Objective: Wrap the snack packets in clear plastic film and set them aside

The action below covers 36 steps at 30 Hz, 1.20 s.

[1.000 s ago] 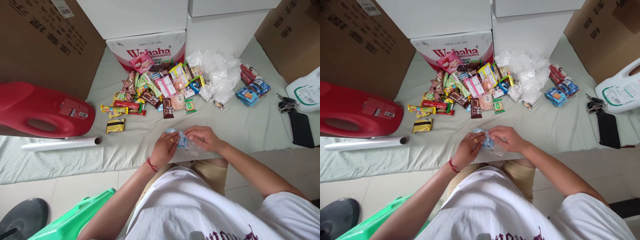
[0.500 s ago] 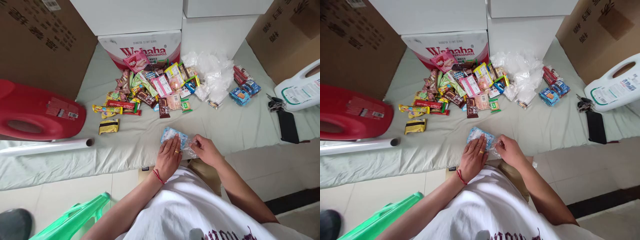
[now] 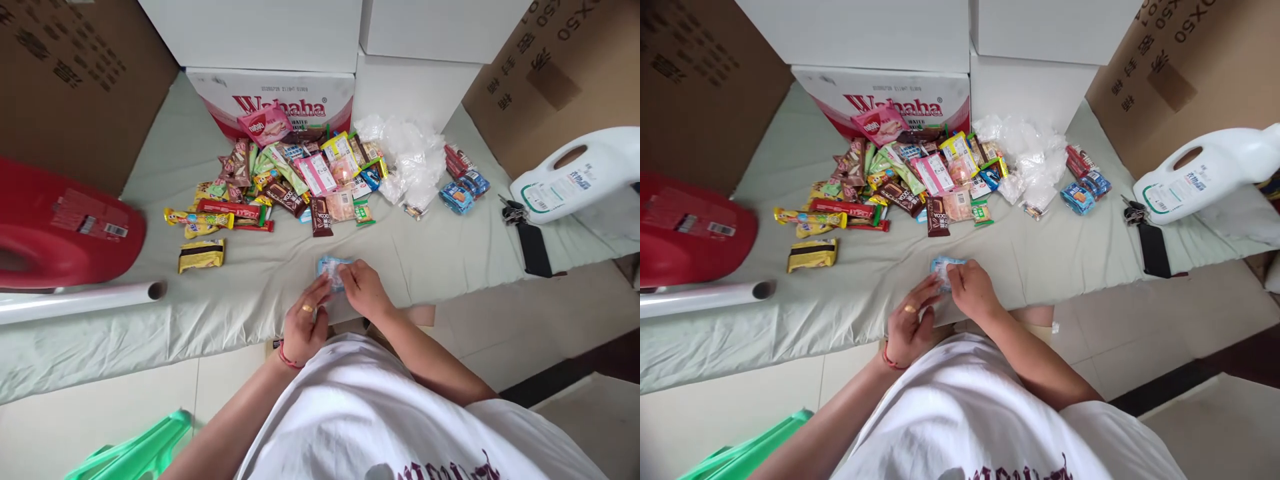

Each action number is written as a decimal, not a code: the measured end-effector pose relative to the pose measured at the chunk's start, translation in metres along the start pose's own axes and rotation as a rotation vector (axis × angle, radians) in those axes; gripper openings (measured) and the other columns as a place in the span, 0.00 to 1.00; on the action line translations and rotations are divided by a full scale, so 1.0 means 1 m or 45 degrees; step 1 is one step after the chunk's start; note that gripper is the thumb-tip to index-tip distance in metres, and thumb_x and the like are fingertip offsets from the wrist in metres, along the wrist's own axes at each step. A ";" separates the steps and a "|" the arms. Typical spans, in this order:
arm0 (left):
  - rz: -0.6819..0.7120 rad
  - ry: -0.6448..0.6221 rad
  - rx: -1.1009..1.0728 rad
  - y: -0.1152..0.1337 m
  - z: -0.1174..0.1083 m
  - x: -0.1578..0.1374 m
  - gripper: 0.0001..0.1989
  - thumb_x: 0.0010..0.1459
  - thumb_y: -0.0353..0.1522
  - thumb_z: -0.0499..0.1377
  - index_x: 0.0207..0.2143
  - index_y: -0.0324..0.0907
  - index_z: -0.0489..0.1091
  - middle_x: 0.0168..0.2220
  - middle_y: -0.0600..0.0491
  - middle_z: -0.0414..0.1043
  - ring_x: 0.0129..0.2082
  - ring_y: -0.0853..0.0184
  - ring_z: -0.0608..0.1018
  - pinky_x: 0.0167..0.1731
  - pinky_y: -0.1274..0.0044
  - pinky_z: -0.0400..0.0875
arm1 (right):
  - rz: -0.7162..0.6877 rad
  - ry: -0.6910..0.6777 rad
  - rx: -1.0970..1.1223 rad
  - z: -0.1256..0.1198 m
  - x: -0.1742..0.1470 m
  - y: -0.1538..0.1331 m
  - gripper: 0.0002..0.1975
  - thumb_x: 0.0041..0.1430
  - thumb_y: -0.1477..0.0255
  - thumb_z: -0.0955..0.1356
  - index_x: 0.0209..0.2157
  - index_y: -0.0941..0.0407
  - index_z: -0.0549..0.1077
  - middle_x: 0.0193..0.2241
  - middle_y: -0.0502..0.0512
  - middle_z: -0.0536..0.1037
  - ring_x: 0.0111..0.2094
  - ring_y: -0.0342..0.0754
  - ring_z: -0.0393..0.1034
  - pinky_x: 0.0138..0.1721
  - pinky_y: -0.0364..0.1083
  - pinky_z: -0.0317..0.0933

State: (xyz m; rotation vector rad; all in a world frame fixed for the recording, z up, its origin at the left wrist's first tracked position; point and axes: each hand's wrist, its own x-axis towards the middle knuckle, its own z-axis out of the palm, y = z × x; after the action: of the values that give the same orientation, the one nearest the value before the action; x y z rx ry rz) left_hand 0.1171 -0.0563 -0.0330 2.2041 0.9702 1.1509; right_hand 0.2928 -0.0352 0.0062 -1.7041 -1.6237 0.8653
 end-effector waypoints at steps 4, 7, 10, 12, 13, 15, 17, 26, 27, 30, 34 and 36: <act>0.189 -0.192 0.258 0.000 -0.003 0.011 0.30 0.70 0.31 0.52 0.73 0.46 0.54 0.70 0.43 0.62 0.72 0.54 0.62 0.71 0.55 0.54 | 0.137 -0.044 0.307 -0.003 -0.001 0.003 0.33 0.70 0.44 0.55 0.26 0.53 0.71 0.25 0.54 0.70 0.34 0.51 0.68 0.40 0.49 0.61; 0.172 -0.512 0.427 -0.013 -0.001 0.017 0.34 0.72 0.42 0.51 0.75 0.40 0.48 0.73 0.37 0.54 0.72 0.52 0.61 0.73 0.55 0.44 | 0.386 -0.143 0.869 -0.013 -0.001 0.013 0.39 0.62 0.35 0.57 0.32 0.56 0.78 0.28 0.56 0.76 0.32 0.50 0.70 0.38 0.50 0.65; 0.178 -0.655 0.503 -0.027 -0.004 0.016 0.37 0.71 0.46 0.51 0.75 0.39 0.47 0.74 0.36 0.50 0.74 0.49 0.56 0.72 0.52 0.43 | 0.488 -0.043 1.253 -0.032 -0.008 0.029 0.37 0.55 0.36 0.66 0.40 0.56 0.82 0.36 0.59 0.82 0.36 0.50 0.75 0.41 0.50 0.70; 0.181 -0.674 0.526 -0.032 -0.008 0.015 0.37 0.70 0.43 0.53 0.74 0.37 0.48 0.74 0.35 0.49 0.75 0.48 0.54 0.71 0.52 0.48 | 0.478 0.137 1.311 -0.047 -0.016 0.040 0.32 0.55 0.40 0.71 0.41 0.56 0.83 0.38 0.60 0.83 0.36 0.49 0.75 0.41 0.48 0.71; 0.178 -0.669 0.538 -0.034 -0.009 0.016 0.36 0.69 0.42 0.53 0.74 0.37 0.49 0.74 0.34 0.49 0.75 0.47 0.54 0.70 0.53 0.52 | 0.468 0.214 1.318 -0.054 -0.020 0.046 0.31 0.56 0.42 0.71 0.40 0.56 0.83 0.37 0.60 0.83 0.35 0.48 0.75 0.40 0.48 0.70; 0.161 -0.653 0.570 -0.036 -0.010 0.020 0.36 0.68 0.40 0.55 0.73 0.37 0.51 0.73 0.33 0.52 0.73 0.46 0.58 0.67 0.54 0.59 | 0.458 0.312 1.329 -0.066 -0.029 0.057 0.28 0.59 0.44 0.71 0.38 0.56 0.84 0.34 0.59 0.82 0.32 0.46 0.73 0.36 0.46 0.69; 0.140 -0.640 0.623 -0.039 -0.009 0.028 0.33 0.68 0.39 0.55 0.72 0.37 0.55 0.71 0.33 0.57 0.70 0.45 0.64 0.63 0.54 0.65 | 0.452 0.351 1.332 -0.072 -0.037 0.065 0.26 0.60 0.46 0.71 0.37 0.56 0.84 0.32 0.58 0.82 0.29 0.45 0.70 0.34 0.46 0.67; -0.566 -0.410 0.224 -0.010 -0.005 0.079 0.17 0.70 0.40 0.50 0.53 0.42 0.68 0.48 0.43 0.80 0.49 0.53 0.82 0.48 0.61 0.79 | 0.384 0.228 1.073 -0.077 -0.047 0.086 0.19 0.62 0.51 0.72 0.42 0.53 0.82 0.34 0.54 0.80 0.30 0.44 0.69 0.34 0.46 0.65; -0.732 -0.393 0.041 0.004 0.001 0.085 0.17 0.70 0.43 0.50 0.50 0.43 0.68 0.44 0.45 0.81 0.44 0.55 0.83 0.43 0.64 0.81 | 0.363 0.205 1.054 -0.077 -0.047 0.085 0.21 0.63 0.51 0.71 0.45 0.53 0.81 0.37 0.55 0.80 0.31 0.45 0.70 0.35 0.46 0.66; -0.963 -0.444 -0.593 0.044 0.040 0.099 0.21 0.70 0.50 0.48 0.50 0.44 0.67 0.46 0.46 0.79 0.42 0.58 0.83 0.32 0.69 0.82 | 0.271 0.151 1.090 -0.078 -0.045 0.077 0.27 0.63 0.48 0.70 0.56 0.50 0.75 0.48 0.57 0.79 0.40 0.50 0.74 0.40 0.48 0.70; -0.971 -0.611 -0.878 0.064 0.108 0.109 0.22 0.69 0.52 0.48 0.49 0.44 0.63 0.47 0.45 0.79 0.36 0.59 0.84 0.23 0.71 0.79 | 0.360 0.311 1.078 -0.092 -0.041 0.075 0.22 0.63 0.51 0.71 0.51 0.49 0.75 0.41 0.54 0.81 0.39 0.53 0.75 0.41 0.51 0.71; -0.846 -0.663 -0.776 0.060 0.129 0.112 0.19 0.70 0.50 0.47 0.45 0.45 0.64 0.42 0.46 0.79 0.35 0.59 0.83 0.25 0.70 0.80 | 0.417 0.481 0.957 -0.115 -0.031 0.091 0.19 0.63 0.53 0.71 0.49 0.49 0.75 0.40 0.54 0.81 0.38 0.53 0.75 0.41 0.51 0.70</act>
State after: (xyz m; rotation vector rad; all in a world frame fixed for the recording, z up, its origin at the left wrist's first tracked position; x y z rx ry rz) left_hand 0.2925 -0.0193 -0.0049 1.4054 0.8636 0.4364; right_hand 0.4384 -0.0710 0.0016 -1.4640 -0.6450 1.0542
